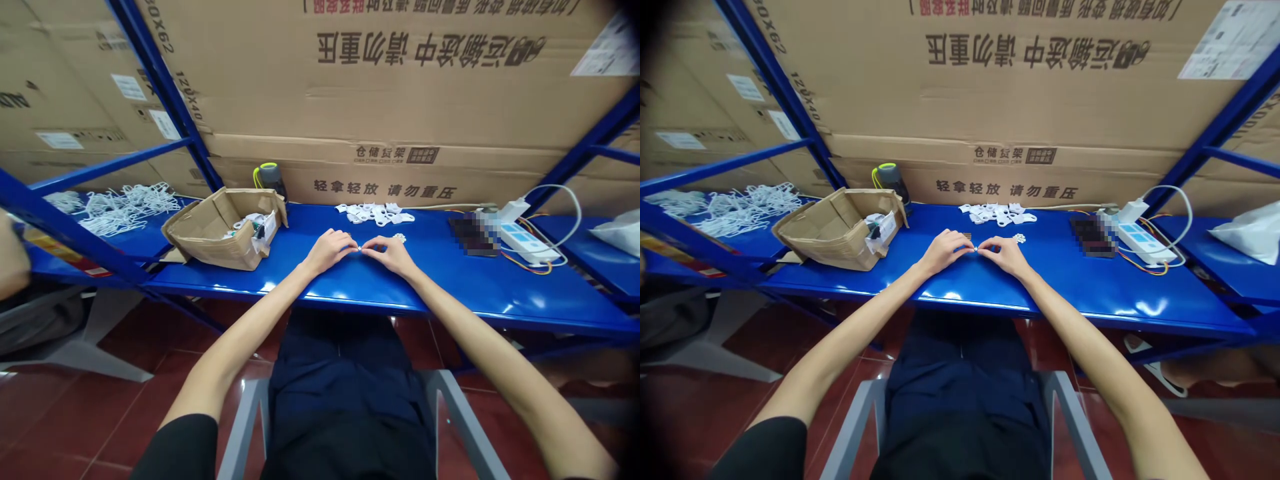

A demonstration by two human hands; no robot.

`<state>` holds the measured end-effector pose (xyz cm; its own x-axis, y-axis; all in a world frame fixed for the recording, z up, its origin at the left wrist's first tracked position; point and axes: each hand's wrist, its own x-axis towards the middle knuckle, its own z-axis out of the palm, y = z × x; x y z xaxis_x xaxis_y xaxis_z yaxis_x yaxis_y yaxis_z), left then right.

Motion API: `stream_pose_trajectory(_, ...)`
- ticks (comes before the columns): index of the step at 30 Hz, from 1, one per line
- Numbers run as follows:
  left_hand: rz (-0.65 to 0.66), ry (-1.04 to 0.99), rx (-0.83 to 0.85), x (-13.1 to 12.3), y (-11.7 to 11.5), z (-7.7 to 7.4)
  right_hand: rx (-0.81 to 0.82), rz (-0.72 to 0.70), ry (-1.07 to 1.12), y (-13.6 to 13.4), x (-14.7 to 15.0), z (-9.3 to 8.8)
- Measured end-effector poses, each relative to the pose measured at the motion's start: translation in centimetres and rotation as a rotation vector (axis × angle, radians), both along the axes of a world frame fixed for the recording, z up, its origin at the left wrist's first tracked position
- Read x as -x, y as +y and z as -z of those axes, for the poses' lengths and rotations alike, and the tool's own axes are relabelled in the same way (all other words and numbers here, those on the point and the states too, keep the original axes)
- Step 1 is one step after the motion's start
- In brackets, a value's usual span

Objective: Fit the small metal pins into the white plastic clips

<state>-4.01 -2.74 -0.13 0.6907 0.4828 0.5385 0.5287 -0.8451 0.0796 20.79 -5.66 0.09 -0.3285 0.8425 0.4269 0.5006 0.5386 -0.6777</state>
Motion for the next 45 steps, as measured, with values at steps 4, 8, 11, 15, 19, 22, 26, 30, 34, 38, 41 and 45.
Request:
stream_pose_trajectory(4,0.012,0.020,-0.005,0.0,0.3,0.4,-0.049,-0.018,-0.061,0.0,0.0,0.3)
stream_pose_trajectory(8,0.006,0.063,-0.022,0.3,0.6,0.4,-0.113,-0.033,-0.103,0.3,0.0,0.5)
stream_pose_trajectory(11,-0.023,0.110,-0.043,0.8,0.9,0.2,-0.152,-0.055,-0.188,0.5,0.0,0.5)
stream_pose_trajectory(15,-0.185,0.069,-0.038,1.6,1.0,-0.3,-0.163,-0.081,-0.282,0.6,0.0,0.7)
stream_pose_trajectory(19,-0.291,0.011,0.027,2.0,0.9,-0.5,-0.121,-0.108,-0.266,0.6,-0.2,0.6)
stream_pose_trajectory(22,-0.283,-0.001,0.061,2.1,0.7,-0.6,-0.100,-0.138,-0.253,0.4,-0.4,0.5)
stream_pose_trajectory(26,-0.277,-0.012,0.073,2.1,0.5,-0.7,-0.112,-0.140,-0.251,0.3,-0.4,0.4)
stream_pose_trajectory(30,-0.268,-0.002,0.077,2.0,0.3,-0.9,-0.136,-0.151,-0.269,0.3,-0.4,0.5)
stream_pose_trajectory(34,-0.266,0.006,0.082,2.0,0.1,-1.0,-0.127,-0.156,-0.283,0.2,-0.4,0.4)
stream_pose_trajectory(38,-0.270,0.010,0.083,1.9,0.0,-1.1,-0.136,-0.155,-0.289,0.3,-0.4,0.5)
stream_pose_trajectory(41,-0.264,0.031,0.071,1.9,0.0,-1.0,-0.136,-0.156,-0.291,0.3,-0.5,0.6)
stream_pose_trajectory(45,-0.244,0.066,0.042,1.9,0.3,-0.6,-0.129,-0.144,-0.277,0.3,-0.4,0.6)
